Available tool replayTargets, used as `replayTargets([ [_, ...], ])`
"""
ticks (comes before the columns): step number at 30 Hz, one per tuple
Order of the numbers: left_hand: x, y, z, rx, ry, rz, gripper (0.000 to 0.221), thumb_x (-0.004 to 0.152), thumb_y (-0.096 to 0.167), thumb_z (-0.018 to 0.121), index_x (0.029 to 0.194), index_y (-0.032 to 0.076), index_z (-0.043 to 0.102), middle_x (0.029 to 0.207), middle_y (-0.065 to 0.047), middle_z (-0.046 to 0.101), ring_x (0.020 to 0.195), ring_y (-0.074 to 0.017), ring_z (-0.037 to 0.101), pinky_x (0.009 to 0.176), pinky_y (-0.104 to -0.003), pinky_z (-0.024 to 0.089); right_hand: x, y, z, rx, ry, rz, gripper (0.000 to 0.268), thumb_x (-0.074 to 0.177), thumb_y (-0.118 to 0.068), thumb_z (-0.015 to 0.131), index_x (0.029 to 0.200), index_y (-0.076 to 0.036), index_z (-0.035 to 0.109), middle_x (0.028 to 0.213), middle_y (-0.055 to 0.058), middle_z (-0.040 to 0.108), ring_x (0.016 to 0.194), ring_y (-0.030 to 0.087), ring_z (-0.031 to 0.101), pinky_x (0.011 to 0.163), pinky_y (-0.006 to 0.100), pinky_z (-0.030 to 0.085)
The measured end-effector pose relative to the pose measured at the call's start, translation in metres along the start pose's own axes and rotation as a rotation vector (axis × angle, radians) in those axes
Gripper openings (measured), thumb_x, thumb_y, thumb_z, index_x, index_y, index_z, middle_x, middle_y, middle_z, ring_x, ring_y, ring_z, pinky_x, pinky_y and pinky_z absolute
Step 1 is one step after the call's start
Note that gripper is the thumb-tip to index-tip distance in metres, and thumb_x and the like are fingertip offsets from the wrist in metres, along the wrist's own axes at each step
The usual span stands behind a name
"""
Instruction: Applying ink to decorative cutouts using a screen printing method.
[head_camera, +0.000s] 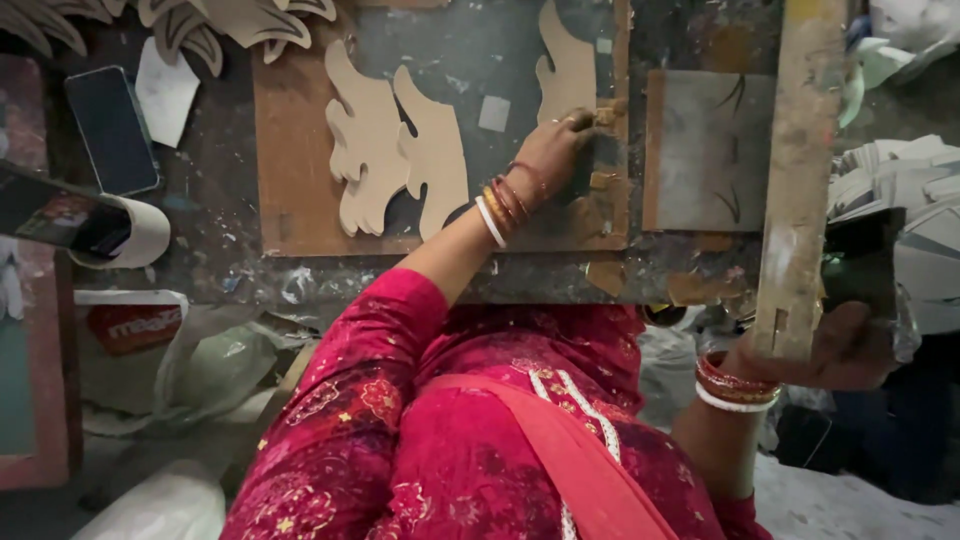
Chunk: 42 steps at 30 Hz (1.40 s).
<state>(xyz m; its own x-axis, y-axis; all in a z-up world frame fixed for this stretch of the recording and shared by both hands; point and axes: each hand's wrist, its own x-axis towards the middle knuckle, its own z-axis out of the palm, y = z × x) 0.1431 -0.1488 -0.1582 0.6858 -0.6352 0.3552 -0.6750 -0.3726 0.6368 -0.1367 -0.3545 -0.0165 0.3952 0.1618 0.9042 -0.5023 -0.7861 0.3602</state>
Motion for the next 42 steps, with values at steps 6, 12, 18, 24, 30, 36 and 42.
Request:
replayTargets([
  [6, -0.047, 0.016, 0.011, -0.013, -0.130, 0.103, 0.018, 0.092, 0.016, 0.065, 0.108, 0.013, 0.073, 0.129, -0.010, 0.067, 0.116, -0.0301, 0.067, 0.097, -0.040, 0.054, -0.115, 0.030, 0.029, 0.302, 0.008, 0.369, 0.034, 0.109, -0.014, 0.070, 0.131, 0.008, 0.056, 0.138, 0.018, 0.048, 0.111, 0.032, 0.060, 0.094, 0.051, 0.058],
  [12, -0.054, 0.011, 0.012, 0.005, -0.118, 0.142, 0.039, 0.089, 0.011, 0.061, 0.124, 0.023, 0.073, 0.134, -0.009, 0.065, 0.125, -0.0303, 0.062, 0.104, -0.041, 0.050, -0.041, 0.005, 0.018, 0.858, 0.035, 0.826, 0.026, 0.103, -0.018, 0.065, 0.113, 0.007, 0.064, 0.109, 0.021, 0.071, 0.090, 0.028, 0.071, 0.079, 0.045, 0.059],
  [18, -0.063, 0.064, -0.033, 0.080, -0.412, 0.171, 0.015, 0.088, 0.023, 0.067, 0.094, 0.015, 0.077, 0.107, -0.006, 0.075, 0.110, -0.0258, 0.068, 0.097, -0.038, 0.054, -0.013, -0.032, 0.013, 1.272, 0.145, 0.800, 0.018, 0.100, -0.007, 0.073, 0.112, 0.005, 0.067, 0.103, 0.020, 0.073, 0.089, 0.028, 0.073, 0.081, 0.047, 0.062],
  [24, -0.177, 0.053, -0.067, -1.111, -0.078, -0.519, 0.041, 0.108, 0.039, 0.063, 0.121, 0.002, 0.077, 0.097, -0.017, 0.073, 0.079, -0.0174, 0.068, 0.076, -0.033, 0.052, 0.036, -0.114, -0.032, 1.264, -0.604, 0.393, 0.024, 0.103, -0.002, 0.065, 0.126, -0.004, 0.068, 0.124, 0.020, 0.072, 0.117, 0.035, 0.072, 0.103, 0.045, 0.057],
  [30, -0.183, 0.076, -0.113, 0.063, -0.386, -0.596, 0.063, 0.073, 0.059, 0.084, 0.093, 0.002, 0.068, 0.084, -0.020, 0.074, 0.078, -0.0400, 0.070, 0.070, -0.048, 0.055, 0.042, -0.170, 0.079, 1.303, -0.814, 0.003, 0.036, 0.092, -0.002, 0.072, 0.127, -0.012, 0.073, 0.130, 0.013, 0.070, 0.122, 0.033, 0.069, 0.105, 0.041, 0.056],
  [36, -0.187, 0.039, -0.081, 0.218, -0.426, -0.512, 0.041, 0.071, 0.048, 0.082, 0.083, 0.010, 0.074, 0.079, -0.017, 0.073, 0.077, -0.0371, 0.073, 0.069, -0.048, 0.057, 0.070, -0.223, 0.192, 1.227, -0.752, -0.197, 0.038, 0.091, -0.006, 0.073, 0.126, -0.018, 0.076, 0.124, 0.008, 0.074, 0.104, 0.034, 0.071, 0.087, 0.043, 0.057],
  [42, -0.181, 0.044, -0.094, 0.183, -0.396, -0.545, 0.043, 0.070, 0.054, 0.080, 0.080, 0.012, 0.075, 0.076, -0.017, 0.073, 0.074, -0.0378, 0.072, 0.069, -0.048, 0.057, 0.036, -0.203, 0.129, 1.089, -0.903, -0.267, 0.035, 0.093, 0.000, 0.064, 0.123, -0.014, 0.076, 0.115, 0.010, 0.075, 0.089, 0.033, 0.070, 0.075, 0.043, 0.057],
])
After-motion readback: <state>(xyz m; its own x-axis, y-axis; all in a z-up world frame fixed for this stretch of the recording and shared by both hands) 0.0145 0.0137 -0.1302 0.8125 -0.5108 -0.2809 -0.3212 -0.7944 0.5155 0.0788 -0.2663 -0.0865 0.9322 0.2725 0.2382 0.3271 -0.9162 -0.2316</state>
